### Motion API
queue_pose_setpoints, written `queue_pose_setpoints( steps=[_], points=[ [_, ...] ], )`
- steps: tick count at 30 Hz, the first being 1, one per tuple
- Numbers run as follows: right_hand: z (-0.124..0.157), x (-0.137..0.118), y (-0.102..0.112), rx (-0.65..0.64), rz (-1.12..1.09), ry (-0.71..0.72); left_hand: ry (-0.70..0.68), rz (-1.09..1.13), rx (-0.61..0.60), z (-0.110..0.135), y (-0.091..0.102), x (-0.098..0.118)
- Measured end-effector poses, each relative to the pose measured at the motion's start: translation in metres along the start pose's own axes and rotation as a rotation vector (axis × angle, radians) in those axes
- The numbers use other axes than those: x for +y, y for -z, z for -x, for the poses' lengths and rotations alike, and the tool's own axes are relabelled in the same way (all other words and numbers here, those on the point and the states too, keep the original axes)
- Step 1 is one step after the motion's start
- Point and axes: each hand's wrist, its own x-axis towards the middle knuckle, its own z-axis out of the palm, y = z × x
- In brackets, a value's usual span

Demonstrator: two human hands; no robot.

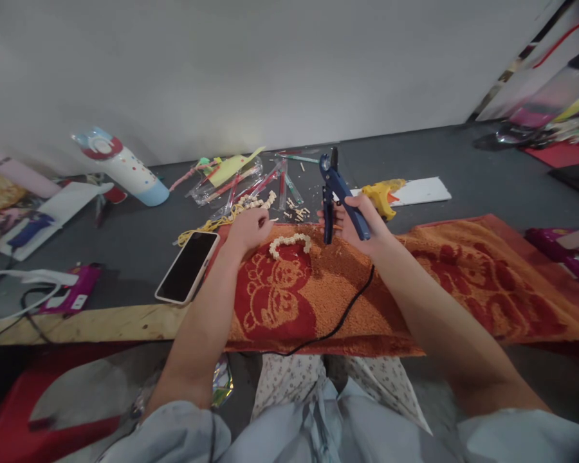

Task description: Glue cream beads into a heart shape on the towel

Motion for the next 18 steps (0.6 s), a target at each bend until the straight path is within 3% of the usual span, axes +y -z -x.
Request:
queue_pose_setpoints(
  steps=[9,18],
  points=[
    [0.0015,0.0007,-0.0008,0.003,-0.099,-0.02,0.045,-0.127,-0.163,0.0025,0.0004,0.0006],
    [0.0045,-0.0035,-0.0052,0.033,-0.194,-0.061,-0.034,-0.227,-0.169,0.0019,-0.0058,-0.0057]
  ],
)
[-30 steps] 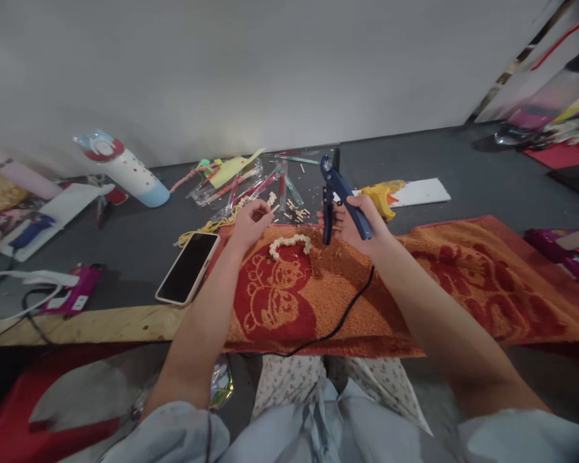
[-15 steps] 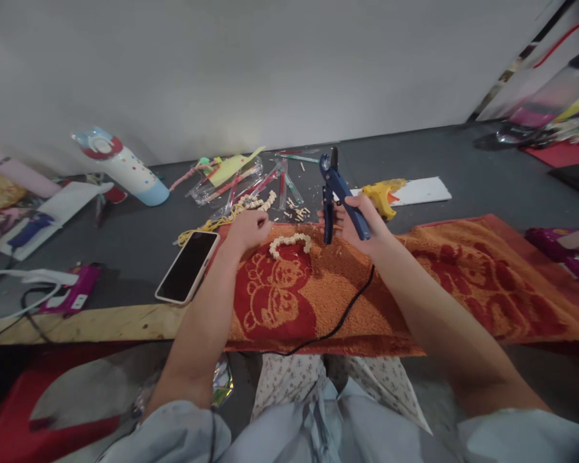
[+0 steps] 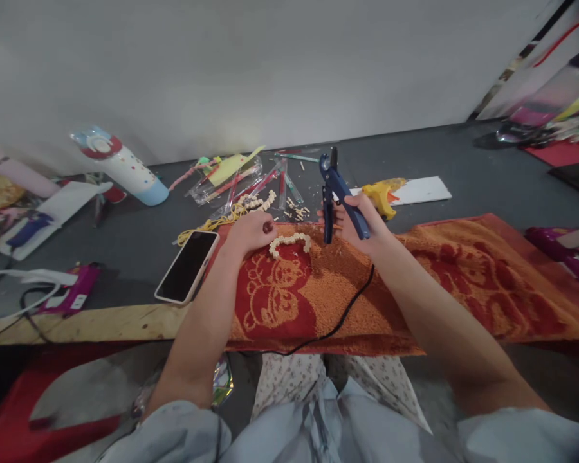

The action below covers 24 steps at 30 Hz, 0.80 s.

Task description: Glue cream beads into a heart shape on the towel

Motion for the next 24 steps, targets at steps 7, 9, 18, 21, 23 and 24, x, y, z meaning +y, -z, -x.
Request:
queue_pose_setpoints(
  steps=[7,9,18,21,23,24],
  points=[
    [-0.003,0.002,0.001,0.031,0.094,0.023,-0.005,0.18,0.128,-0.001,-0.002,-0.002],
    [-0.004,0.003,0.0,0.043,0.171,0.044,-0.001,0.25,0.194,-0.003,-0.004,-0.002],
    [0.004,0.008,-0.012,0.039,0.844,0.364,0.099,0.959,0.352,-0.014,-0.021,0.003],
    [0.005,0.009,-0.016,0.073,1.038,0.435,0.103,1.084,0.414,-0.016,-0.017,0.007],
    [0.006,0.01,-0.017,0.082,1.113,0.462,0.114,1.164,0.44,-0.016,-0.013,0.01],
    [0.006,0.011,-0.018,0.084,1.141,0.472,0.124,1.197,0.45,-0.016,-0.012,0.011]
  ],
)
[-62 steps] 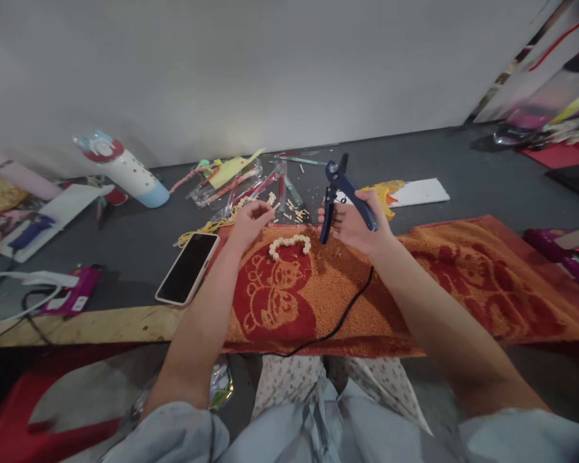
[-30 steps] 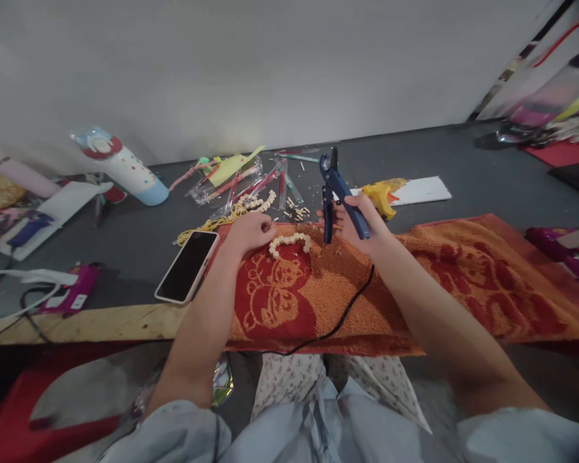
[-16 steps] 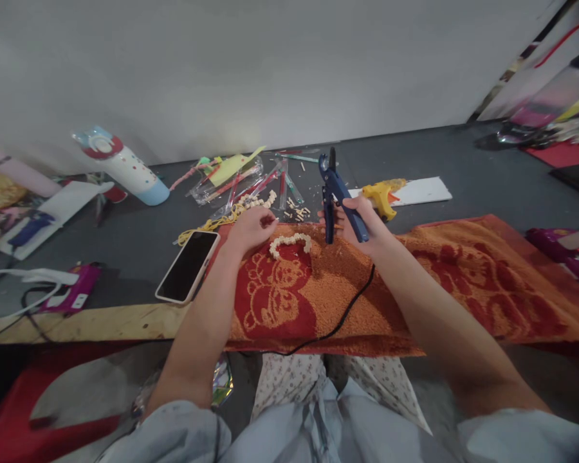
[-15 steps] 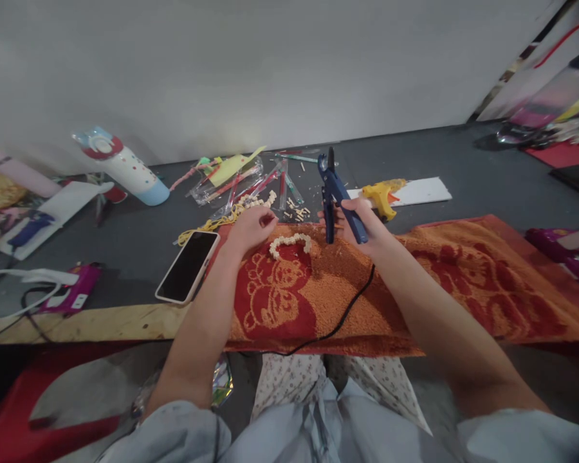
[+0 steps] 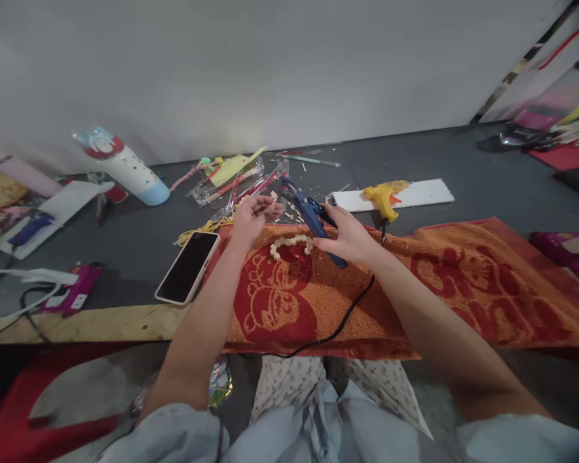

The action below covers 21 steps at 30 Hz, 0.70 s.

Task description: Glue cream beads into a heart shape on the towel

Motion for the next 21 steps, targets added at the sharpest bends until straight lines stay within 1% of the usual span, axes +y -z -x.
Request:
queue_pose_setpoints(
  steps=[3,7,9,14,21],
  points=[
    [0.002,0.0,-0.002,0.004,0.076,0.035,0.017,0.05,0.051,0.0,-0.001,0.003],
    [0.003,0.001,-0.005,0.022,0.181,0.078,-0.01,0.04,0.133,0.0,-0.002,0.0],
    [0.004,0.002,-0.006,0.025,0.218,0.085,-0.01,0.046,0.153,0.0,-0.003,-0.001],
    [0.004,0.005,-0.006,0.05,0.257,0.111,0.048,0.06,0.133,0.002,-0.006,-0.003],
    [0.003,0.005,-0.008,0.051,0.283,0.117,0.017,0.12,0.122,0.004,-0.011,-0.004]
  ],
)
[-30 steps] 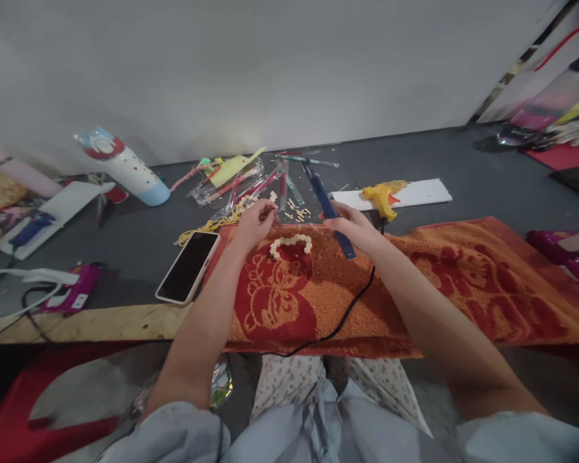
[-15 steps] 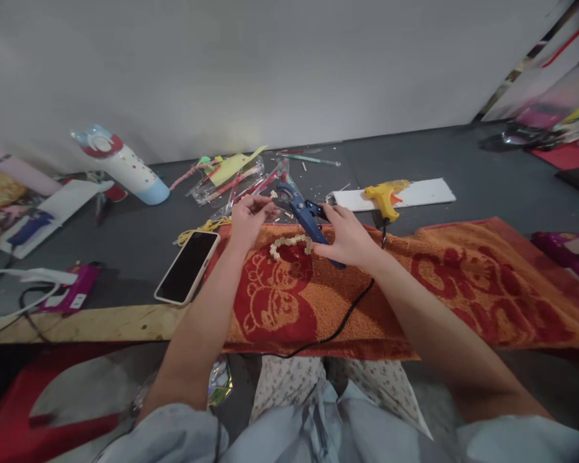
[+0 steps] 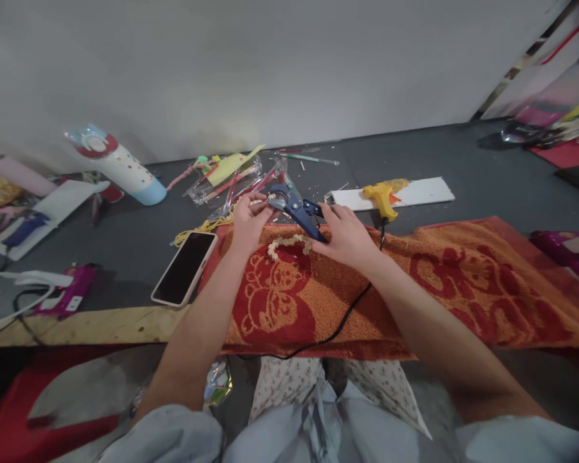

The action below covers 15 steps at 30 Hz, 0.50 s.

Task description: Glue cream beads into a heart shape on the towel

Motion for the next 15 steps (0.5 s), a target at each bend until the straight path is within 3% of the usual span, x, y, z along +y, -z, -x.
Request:
queue_pose_setpoints(
  steps=[15],
  points=[
    [0.0001,0.0015,-0.0031,0.003,-0.029,0.038,-0.001,-0.034,0.039,-0.0003,-0.0023,-0.0038]
  ],
)
